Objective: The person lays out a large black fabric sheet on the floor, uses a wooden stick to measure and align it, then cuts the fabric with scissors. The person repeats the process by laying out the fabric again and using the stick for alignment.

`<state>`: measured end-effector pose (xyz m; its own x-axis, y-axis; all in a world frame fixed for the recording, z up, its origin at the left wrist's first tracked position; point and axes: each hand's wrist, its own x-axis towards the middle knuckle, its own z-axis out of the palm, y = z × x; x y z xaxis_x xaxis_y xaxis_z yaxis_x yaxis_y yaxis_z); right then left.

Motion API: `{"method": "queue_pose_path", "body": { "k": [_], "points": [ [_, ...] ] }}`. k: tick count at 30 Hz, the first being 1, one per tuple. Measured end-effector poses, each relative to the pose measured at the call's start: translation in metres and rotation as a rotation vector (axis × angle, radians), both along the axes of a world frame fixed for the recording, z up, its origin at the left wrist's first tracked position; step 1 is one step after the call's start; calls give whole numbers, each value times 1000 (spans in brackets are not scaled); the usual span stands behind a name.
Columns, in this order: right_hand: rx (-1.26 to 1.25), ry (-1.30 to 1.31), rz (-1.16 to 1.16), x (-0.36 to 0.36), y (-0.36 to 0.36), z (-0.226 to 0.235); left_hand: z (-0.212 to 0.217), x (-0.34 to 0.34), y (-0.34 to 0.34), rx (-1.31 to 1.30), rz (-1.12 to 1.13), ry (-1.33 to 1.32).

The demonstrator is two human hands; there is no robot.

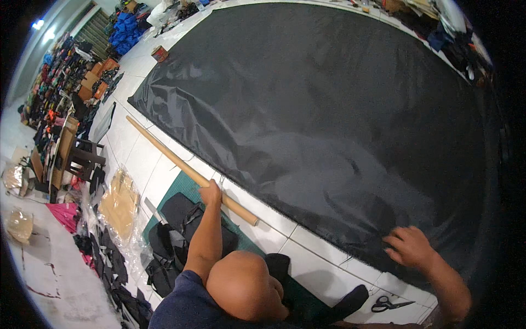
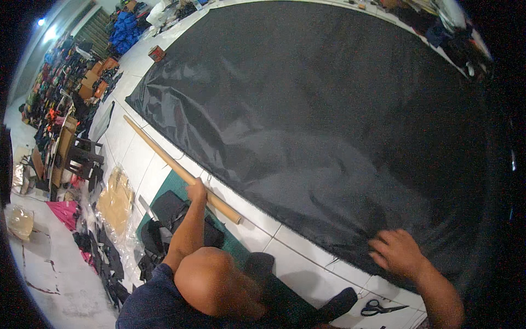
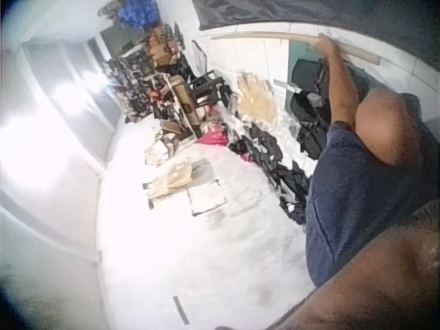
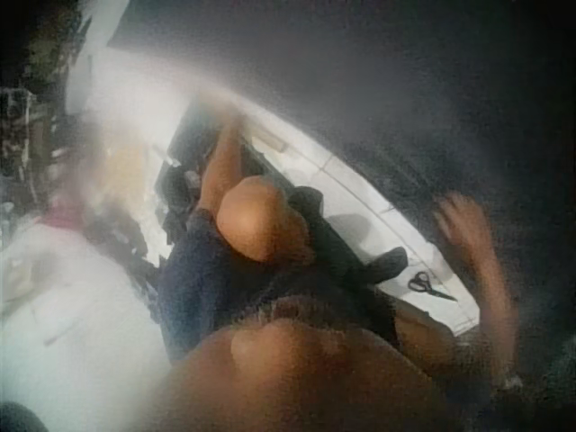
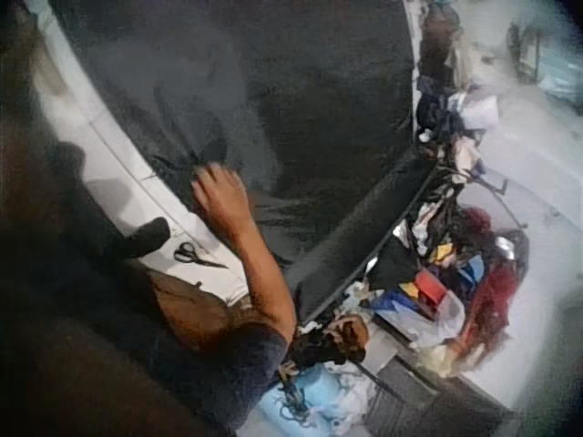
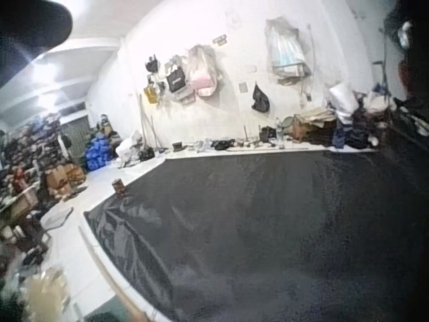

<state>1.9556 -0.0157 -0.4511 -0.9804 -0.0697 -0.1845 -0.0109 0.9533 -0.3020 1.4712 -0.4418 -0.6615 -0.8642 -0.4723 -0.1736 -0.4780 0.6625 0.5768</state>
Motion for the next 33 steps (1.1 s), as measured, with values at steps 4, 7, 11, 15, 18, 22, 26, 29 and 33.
{"method": "queue_pose_path", "body": {
  "k": [4,7,11,15,18,22,26,29,33],
  "points": [
    [-106,142,71,-98,-44,-26,9,35,41,216,88,356],
    [-198,386,42,-171,-115,-57,9,70,65,385,44,471],
    [-111,370,-148,-221,-188,-98,32,128,112,703,-344,390],
    [-200,68,-328,-239,-199,-105,47,166,135,978,-384,329],
    [-197,155,-342,-231,-175,-128,13,151,113,897,-690,181],
    [-163,222,-344,-219,-144,-152,19,123,93,511,-620,346],
    [-27,311,-215,-218,-144,-177,9,90,63,226,-541,464],
    [-66,274,-189,-218,-156,-183,-4,79,46,166,-516,500],
    [-88,170,-158,-222,-165,-178,-10,74,43,177,-466,438]
  ]
}}
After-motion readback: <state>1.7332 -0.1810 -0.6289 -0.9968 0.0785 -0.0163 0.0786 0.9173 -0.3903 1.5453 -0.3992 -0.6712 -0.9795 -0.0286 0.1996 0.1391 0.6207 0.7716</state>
